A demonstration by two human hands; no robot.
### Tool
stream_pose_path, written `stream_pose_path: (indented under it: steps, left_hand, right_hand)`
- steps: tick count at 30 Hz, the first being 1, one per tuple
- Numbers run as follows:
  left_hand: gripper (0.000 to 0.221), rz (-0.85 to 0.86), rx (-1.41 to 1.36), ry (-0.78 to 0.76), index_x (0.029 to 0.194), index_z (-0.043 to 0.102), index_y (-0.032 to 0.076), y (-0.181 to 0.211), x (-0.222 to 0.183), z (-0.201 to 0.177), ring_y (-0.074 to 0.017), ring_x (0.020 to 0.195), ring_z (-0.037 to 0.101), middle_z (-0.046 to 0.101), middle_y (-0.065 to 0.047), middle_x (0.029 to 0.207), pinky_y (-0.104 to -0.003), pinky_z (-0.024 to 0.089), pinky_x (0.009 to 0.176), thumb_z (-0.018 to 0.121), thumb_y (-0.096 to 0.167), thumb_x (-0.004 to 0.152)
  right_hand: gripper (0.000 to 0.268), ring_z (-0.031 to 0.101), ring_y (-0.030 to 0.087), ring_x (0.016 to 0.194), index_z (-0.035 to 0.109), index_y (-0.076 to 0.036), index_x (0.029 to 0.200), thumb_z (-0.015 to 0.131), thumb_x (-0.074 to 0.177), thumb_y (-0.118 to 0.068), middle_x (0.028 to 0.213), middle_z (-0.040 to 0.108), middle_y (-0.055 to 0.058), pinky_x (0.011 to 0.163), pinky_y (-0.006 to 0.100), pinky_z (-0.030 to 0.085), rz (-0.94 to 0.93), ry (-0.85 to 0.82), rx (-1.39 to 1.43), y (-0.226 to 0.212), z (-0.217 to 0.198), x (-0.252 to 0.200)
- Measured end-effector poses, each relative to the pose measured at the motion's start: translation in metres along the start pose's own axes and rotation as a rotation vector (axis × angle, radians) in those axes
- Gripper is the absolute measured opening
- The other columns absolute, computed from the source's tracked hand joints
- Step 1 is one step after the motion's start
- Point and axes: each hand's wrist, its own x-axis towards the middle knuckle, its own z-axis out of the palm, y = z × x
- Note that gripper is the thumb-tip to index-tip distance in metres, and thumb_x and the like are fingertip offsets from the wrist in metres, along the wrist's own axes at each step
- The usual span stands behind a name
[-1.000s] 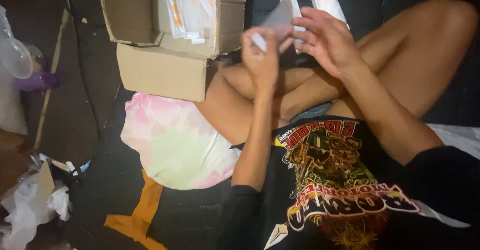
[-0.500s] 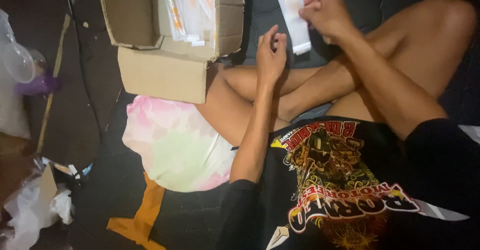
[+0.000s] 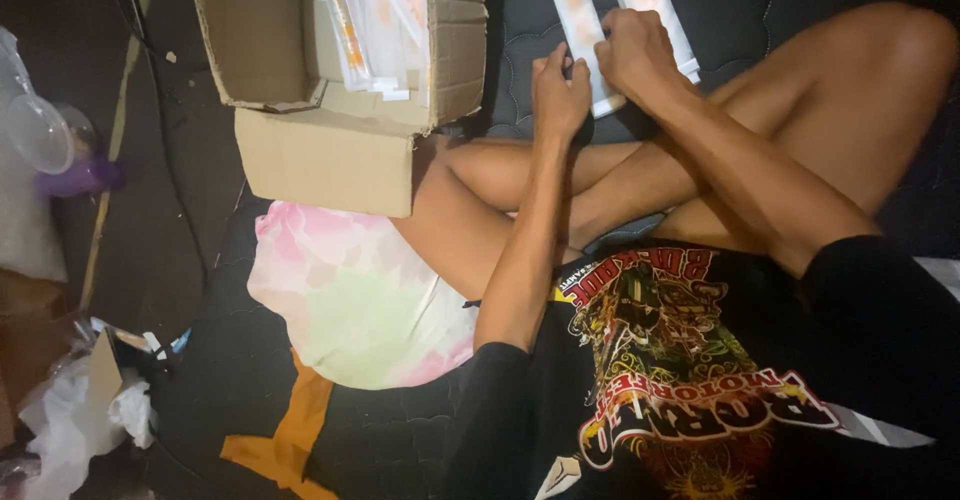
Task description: Sorting and packing individual snack packets from a cardboard box while sitting on the floor.
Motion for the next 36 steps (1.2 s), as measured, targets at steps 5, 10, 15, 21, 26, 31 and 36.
stream_pose_path:
  steps: [5,10,15,21,26,31,36]
  left_hand:
    - [0.048,-0.025,-0.005,-0.053,0.129,0.065,-0.005,0.022,-0.003,-0.012,-0.0252,0.088,0.063,0.064,-0.017,0.104,-0.031,0.054,0.079,0.060,0.021,0.089]
    - [0.049,-0.052,-0.031,-0.090,0.131,0.063,-0.006,0.024,-0.003,-0.015,-0.0239,0.087,0.063,0.064,-0.017,0.106,-0.031,0.055,0.078,0.060,0.021,0.091]
    - [0.046,-0.013,-0.029,-0.042,0.129,0.064,-0.005,0.018,-0.004,-0.014,-0.0260,0.094,0.066,0.065,-0.018,0.108,-0.032,0.056,0.083,0.061,0.021,0.091]
    - [0.023,0.350,-0.179,0.229,0.127,0.063,0.012,0.108,-0.012,-0.134,-0.0148,0.097,0.065,0.068,-0.003,0.114,-0.028,0.055,0.090,0.057,0.012,0.105]
    - [0.026,0.319,-0.172,0.355,0.122,0.066,0.011,0.104,0.025,-0.210,-0.0158,0.089,0.067,0.070,-0.003,0.102,-0.028,0.054,0.078,0.051,0.017,0.102]
    - [0.034,0.077,0.067,0.205,0.115,0.073,0.004,-0.022,0.077,-0.183,-0.0283,0.102,0.073,0.075,-0.017,0.110,-0.035,0.058,0.093,0.066,0.008,0.082]
    - [0.047,-0.473,0.420,0.014,0.126,0.048,0.003,0.018,0.050,-0.174,-0.0396,0.111,0.064,0.052,-0.018,0.127,-0.051,0.059,0.091,0.070,0.023,0.089]
  right_hand:
    - [0.014,0.067,0.047,0.070,0.072,0.010,0.096,0.063,0.088,0.003,0.083,0.069,0.030,0.069,0.053,0.055,0.009,-0.040,0.009,-0.011,-0.008,-0.002]
    - [0.011,0.068,0.040,0.067,0.073,0.011,0.096,0.065,0.090,0.006,0.082,0.069,0.027,0.065,0.049,0.056,0.005,-0.050,-0.033,-0.013,-0.008,0.000]
    - [0.007,0.066,0.044,0.068,0.066,0.009,0.086,0.061,0.091,0.008,0.082,0.066,0.028,0.068,0.053,0.054,0.054,-0.108,-0.086,-0.020,-0.012,0.000]
    - [0.022,0.065,0.033,0.065,0.071,0.018,0.110,0.063,0.100,0.000,0.084,0.071,0.027,0.059,0.039,0.053,-0.314,0.101,0.125,-0.071,-0.036,0.007]
    - [0.033,0.067,0.030,0.074,0.062,-0.002,0.130,0.071,0.100,-0.014,0.094,0.072,0.015,0.060,0.040,0.053,-0.247,0.139,0.297,-0.153,-0.020,0.020]
    - [0.073,0.070,0.045,0.115,0.029,-0.013,0.154,0.078,0.105,-0.035,0.137,0.065,0.027,0.089,0.051,0.058,-0.236,0.056,0.309,-0.176,0.017,0.017]
    - [0.093,0.071,0.049,0.104,-0.002,-0.011,0.164,0.061,0.096,-0.012,0.137,0.068,0.032,0.081,0.048,0.056,-0.219,-0.005,0.288,-0.155,0.031,0.002]
